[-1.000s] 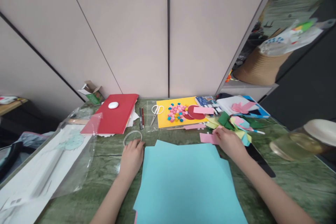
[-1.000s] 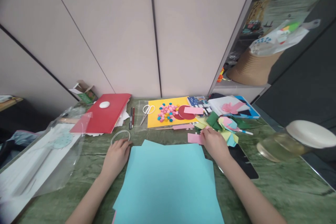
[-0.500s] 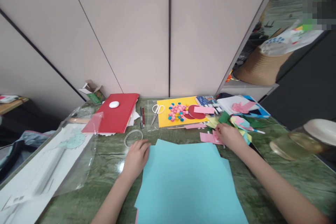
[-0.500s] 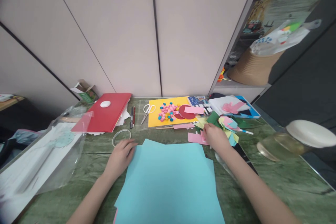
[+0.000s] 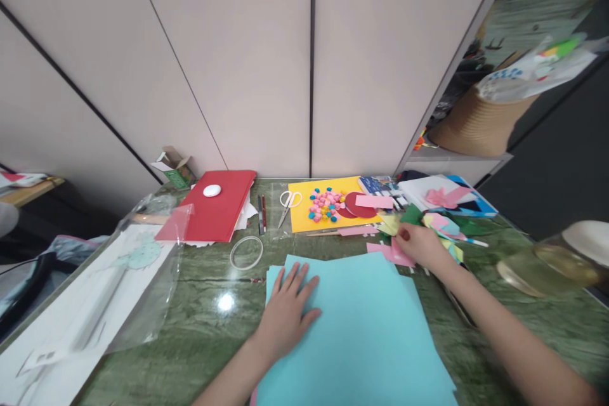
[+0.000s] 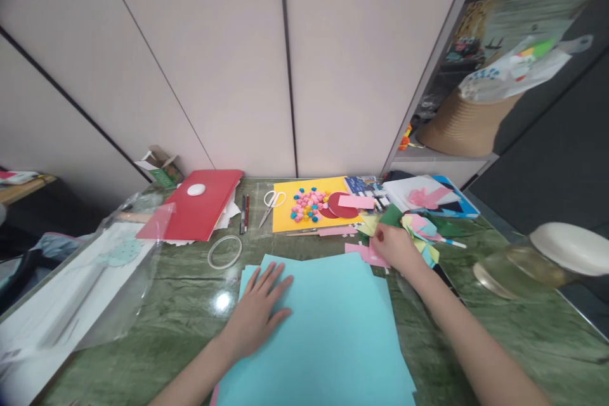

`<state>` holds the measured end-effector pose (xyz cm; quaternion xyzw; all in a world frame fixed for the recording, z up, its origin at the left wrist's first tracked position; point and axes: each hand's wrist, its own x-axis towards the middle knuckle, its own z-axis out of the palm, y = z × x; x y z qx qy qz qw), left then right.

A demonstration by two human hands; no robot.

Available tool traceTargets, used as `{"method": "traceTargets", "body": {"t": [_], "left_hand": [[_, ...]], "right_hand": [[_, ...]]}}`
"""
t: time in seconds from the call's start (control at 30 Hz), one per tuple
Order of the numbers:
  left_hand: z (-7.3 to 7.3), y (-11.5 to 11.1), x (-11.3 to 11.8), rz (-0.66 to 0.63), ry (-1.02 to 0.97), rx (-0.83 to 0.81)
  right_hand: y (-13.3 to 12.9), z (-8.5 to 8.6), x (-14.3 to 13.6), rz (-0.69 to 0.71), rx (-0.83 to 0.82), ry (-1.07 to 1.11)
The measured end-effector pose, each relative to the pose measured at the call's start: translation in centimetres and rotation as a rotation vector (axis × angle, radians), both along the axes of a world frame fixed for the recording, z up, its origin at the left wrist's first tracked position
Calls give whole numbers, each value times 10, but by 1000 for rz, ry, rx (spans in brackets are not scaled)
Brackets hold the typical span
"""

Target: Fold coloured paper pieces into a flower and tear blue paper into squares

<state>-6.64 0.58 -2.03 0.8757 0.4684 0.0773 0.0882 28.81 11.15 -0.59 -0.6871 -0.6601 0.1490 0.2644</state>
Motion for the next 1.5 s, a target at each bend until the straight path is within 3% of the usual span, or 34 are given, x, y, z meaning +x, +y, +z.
{"method": "traceTargets", "body": {"t": [0.13,0.3,0.53,0.73,0.9,1.0,1.13,1.27,1.37,1.5], "left_hand": [[0,-1,0,-26,-25,-6],[4,-1,0,-26,-69,-4],[2,0,-2,-18,-91,-10],[3,0,-2,-42,-80,-14],[3,0,0,-58,-90,-7],[3,0,-1,-66,-84,1],[1,1,-2,-86,-99,27],[-2,2,-3,-84,-114,40],[-2,4,-4,-74,-114,36],[1,6,-6,-2,-107,26]], "right_hand": [[1,7,16,-72,33,356],[6,-1,29,-72,52,812],[6,-4,31,-76,92,1024],[-2,7,9,-62,205,857],[-3,16,-40,44,283,547],[6,22,-83,185,333,337],[20,21,-145,517,308,85],[10,12,-187,772,224,-120],[-14,9,-192,860,176,-215],[-46,14,-171,859,132,-275]]}}
